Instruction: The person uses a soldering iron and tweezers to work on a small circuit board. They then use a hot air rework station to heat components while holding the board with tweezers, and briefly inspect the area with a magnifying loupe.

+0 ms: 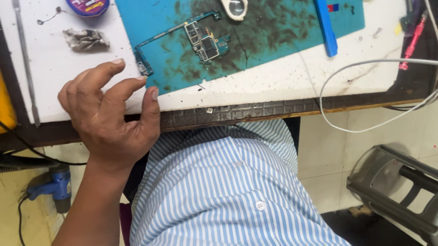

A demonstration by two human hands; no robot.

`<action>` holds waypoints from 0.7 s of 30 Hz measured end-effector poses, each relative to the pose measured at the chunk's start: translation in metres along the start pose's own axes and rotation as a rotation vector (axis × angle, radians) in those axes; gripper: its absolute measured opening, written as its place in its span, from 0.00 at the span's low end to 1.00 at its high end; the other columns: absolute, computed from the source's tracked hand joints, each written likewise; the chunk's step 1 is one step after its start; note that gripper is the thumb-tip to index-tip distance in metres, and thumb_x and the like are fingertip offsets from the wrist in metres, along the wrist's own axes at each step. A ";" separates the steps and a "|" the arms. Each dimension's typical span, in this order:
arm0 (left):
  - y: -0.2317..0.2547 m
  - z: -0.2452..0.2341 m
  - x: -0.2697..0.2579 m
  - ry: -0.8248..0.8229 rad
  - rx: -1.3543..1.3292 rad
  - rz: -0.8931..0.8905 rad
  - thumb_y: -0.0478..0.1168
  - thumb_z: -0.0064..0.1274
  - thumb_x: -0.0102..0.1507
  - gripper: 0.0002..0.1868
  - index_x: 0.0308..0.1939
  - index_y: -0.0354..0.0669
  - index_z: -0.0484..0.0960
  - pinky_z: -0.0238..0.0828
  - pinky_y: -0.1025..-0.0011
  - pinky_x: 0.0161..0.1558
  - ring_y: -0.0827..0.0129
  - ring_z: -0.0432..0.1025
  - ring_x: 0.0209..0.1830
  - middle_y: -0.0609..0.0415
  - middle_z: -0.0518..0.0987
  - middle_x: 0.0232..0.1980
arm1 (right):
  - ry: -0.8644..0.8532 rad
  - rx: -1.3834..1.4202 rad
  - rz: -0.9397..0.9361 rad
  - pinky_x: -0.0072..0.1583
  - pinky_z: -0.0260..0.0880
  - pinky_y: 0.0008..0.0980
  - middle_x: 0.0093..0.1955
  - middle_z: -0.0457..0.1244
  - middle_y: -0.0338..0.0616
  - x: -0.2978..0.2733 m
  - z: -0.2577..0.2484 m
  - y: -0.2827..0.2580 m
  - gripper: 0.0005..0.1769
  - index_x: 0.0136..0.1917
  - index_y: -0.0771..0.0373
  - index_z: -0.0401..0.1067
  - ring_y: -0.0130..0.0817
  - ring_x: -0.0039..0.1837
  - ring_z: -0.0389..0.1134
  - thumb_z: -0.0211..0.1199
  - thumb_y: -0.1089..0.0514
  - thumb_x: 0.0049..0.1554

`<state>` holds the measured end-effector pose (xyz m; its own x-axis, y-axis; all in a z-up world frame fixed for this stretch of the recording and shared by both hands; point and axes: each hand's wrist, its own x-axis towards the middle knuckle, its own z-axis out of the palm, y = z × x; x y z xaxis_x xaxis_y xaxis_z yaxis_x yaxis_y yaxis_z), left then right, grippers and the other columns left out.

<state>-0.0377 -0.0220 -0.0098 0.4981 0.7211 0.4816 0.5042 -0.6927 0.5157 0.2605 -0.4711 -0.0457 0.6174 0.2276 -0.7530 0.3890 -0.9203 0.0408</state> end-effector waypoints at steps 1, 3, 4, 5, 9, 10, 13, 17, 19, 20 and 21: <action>0.000 0.000 0.001 0.001 -0.004 0.004 0.47 0.64 0.71 0.12 0.49 0.45 0.84 0.56 0.61 0.64 0.57 0.68 0.64 0.51 0.75 0.62 | -0.001 0.010 0.010 0.59 0.72 0.42 0.63 0.69 0.52 -0.002 -0.001 -0.001 0.21 0.65 0.62 0.71 0.46 0.58 0.72 0.50 0.63 0.59; 0.001 0.000 -0.001 -0.001 -0.014 -0.001 0.47 0.64 0.71 0.12 0.49 0.45 0.84 0.56 0.61 0.64 0.57 0.68 0.64 0.51 0.75 0.63 | -0.008 0.015 0.029 0.59 0.73 0.41 0.63 0.69 0.52 -0.008 -0.005 -0.005 0.21 0.65 0.61 0.72 0.45 0.58 0.72 0.50 0.63 0.60; 0.001 0.000 -0.001 0.003 -0.014 -0.005 0.47 0.64 0.71 0.12 0.49 0.45 0.84 0.56 0.61 0.65 0.57 0.68 0.65 0.51 0.75 0.63 | -0.010 0.014 0.028 0.59 0.73 0.41 0.63 0.69 0.51 -0.007 -0.008 -0.010 0.21 0.65 0.61 0.72 0.45 0.58 0.72 0.50 0.63 0.60; 0.001 0.000 -0.001 0.007 -0.015 -0.009 0.47 0.64 0.71 0.11 0.49 0.45 0.84 0.56 0.61 0.65 0.57 0.67 0.65 0.51 0.75 0.63 | -0.014 0.013 0.029 0.59 0.73 0.41 0.63 0.69 0.51 -0.007 -0.012 -0.016 0.21 0.64 0.61 0.72 0.45 0.58 0.73 0.50 0.63 0.60; 0.000 -0.001 -0.006 0.016 -0.019 -0.024 0.46 0.64 0.71 0.10 0.49 0.45 0.83 0.57 0.62 0.65 0.58 0.67 0.64 0.51 0.75 0.63 | -0.030 0.008 0.032 0.59 0.73 0.40 0.62 0.70 0.49 -0.004 -0.029 -0.035 0.21 0.64 0.60 0.73 0.44 0.57 0.73 0.50 0.63 0.60; 0.000 0.000 -0.005 0.015 -0.025 -0.020 0.46 0.64 0.71 0.10 0.49 0.45 0.83 0.57 0.62 0.66 0.58 0.67 0.64 0.51 0.75 0.63 | -0.035 0.010 0.039 0.59 0.73 0.40 0.62 0.70 0.49 -0.003 -0.030 -0.038 0.21 0.64 0.60 0.73 0.43 0.57 0.73 0.50 0.63 0.60; -0.002 0.002 -0.003 0.036 -0.040 0.043 0.44 0.65 0.70 0.10 0.49 0.44 0.82 0.59 0.60 0.65 0.57 0.68 0.62 0.50 0.76 0.61 | -0.046 0.013 0.079 0.59 0.73 0.40 0.62 0.71 0.48 -0.009 -0.033 -0.036 0.20 0.64 0.59 0.74 0.43 0.57 0.73 0.50 0.63 0.60; 0.013 0.000 -0.002 0.081 -0.165 0.077 0.40 0.64 0.69 0.09 0.47 0.42 0.81 0.66 0.61 0.62 0.58 0.71 0.59 0.49 0.77 0.56 | -0.076 -0.019 0.079 0.58 0.74 0.39 0.61 0.71 0.47 -0.016 -0.050 -0.057 0.20 0.63 0.58 0.75 0.41 0.56 0.74 0.50 0.63 0.60; 0.034 0.003 -0.003 0.014 -0.413 -0.045 0.41 0.63 0.69 0.10 0.48 0.41 0.79 0.71 0.68 0.60 0.65 0.74 0.58 0.49 0.78 0.56 | -0.105 0.102 -0.070 0.58 0.74 0.39 0.61 0.72 0.46 -0.016 -0.085 -0.077 0.20 0.63 0.58 0.75 0.41 0.56 0.74 0.50 0.63 0.61; 0.043 0.004 -0.002 -0.022 -0.533 -0.099 0.42 0.62 0.69 0.11 0.49 0.41 0.79 0.74 0.71 0.59 0.68 0.75 0.58 0.49 0.79 0.56 | -0.121 0.255 -0.250 0.58 0.74 0.38 0.61 0.72 0.46 -0.020 -0.104 -0.091 0.20 0.63 0.58 0.75 0.41 0.56 0.74 0.50 0.63 0.61; 0.053 0.006 0.000 -0.087 -0.693 -0.153 0.42 0.60 0.70 0.13 0.52 0.40 0.78 0.74 0.71 0.61 0.69 0.75 0.58 0.48 0.79 0.57 | -0.175 0.487 -0.562 0.65 0.69 0.40 0.64 0.69 0.51 -0.025 -0.125 -0.106 0.22 0.61 0.65 0.76 0.44 0.64 0.70 0.49 0.68 0.56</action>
